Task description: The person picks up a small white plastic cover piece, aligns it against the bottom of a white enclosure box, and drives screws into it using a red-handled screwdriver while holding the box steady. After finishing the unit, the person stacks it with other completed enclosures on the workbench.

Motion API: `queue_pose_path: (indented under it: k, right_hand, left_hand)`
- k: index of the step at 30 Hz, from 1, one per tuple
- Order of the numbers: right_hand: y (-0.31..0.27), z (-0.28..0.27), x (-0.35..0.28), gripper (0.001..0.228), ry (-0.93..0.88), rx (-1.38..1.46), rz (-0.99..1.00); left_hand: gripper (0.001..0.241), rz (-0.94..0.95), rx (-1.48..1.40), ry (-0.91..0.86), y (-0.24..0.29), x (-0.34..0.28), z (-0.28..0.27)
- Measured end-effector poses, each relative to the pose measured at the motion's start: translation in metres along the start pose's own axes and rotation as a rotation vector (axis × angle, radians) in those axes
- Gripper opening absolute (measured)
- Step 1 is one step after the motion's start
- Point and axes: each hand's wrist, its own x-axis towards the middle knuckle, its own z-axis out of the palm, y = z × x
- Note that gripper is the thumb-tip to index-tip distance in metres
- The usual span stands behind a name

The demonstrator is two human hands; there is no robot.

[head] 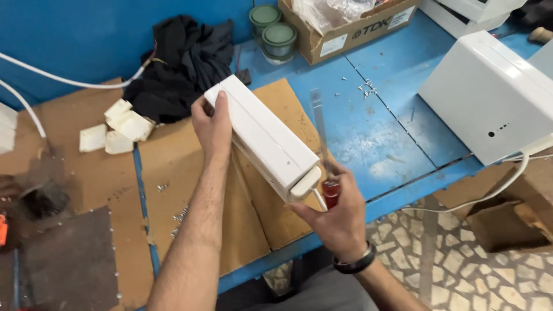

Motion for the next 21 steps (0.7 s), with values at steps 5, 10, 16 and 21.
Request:
queue_pose_path:
  k: [5,10,16,21]
  right_hand:
    - [0.003,0.009,0.013,0.073,0.036,-0.156,0.038]
    - [0.022,-0.026,0.075,0.074,-0.125,-0.134,-0.170]
    - [0.046,-0.047,0.089,0.080,-0.284,-0.257,0.039]
    - [0.053,-0.087,0.063,0.059,-0.279,-0.150,0.066]
  left_hand:
    - [0.050,-0.060,0.062,-0.062,0.004,0.000,0.001]
    - [0.052,-0.223,-0.139,-0.086,0.017,-0.007,-0.003]
    - [0.054,0.093,0.064,-0.080,0.041,-0.045,0.006]
    - [0.045,0.715,0.357,-0.118,0.130,-0.086,0.031]
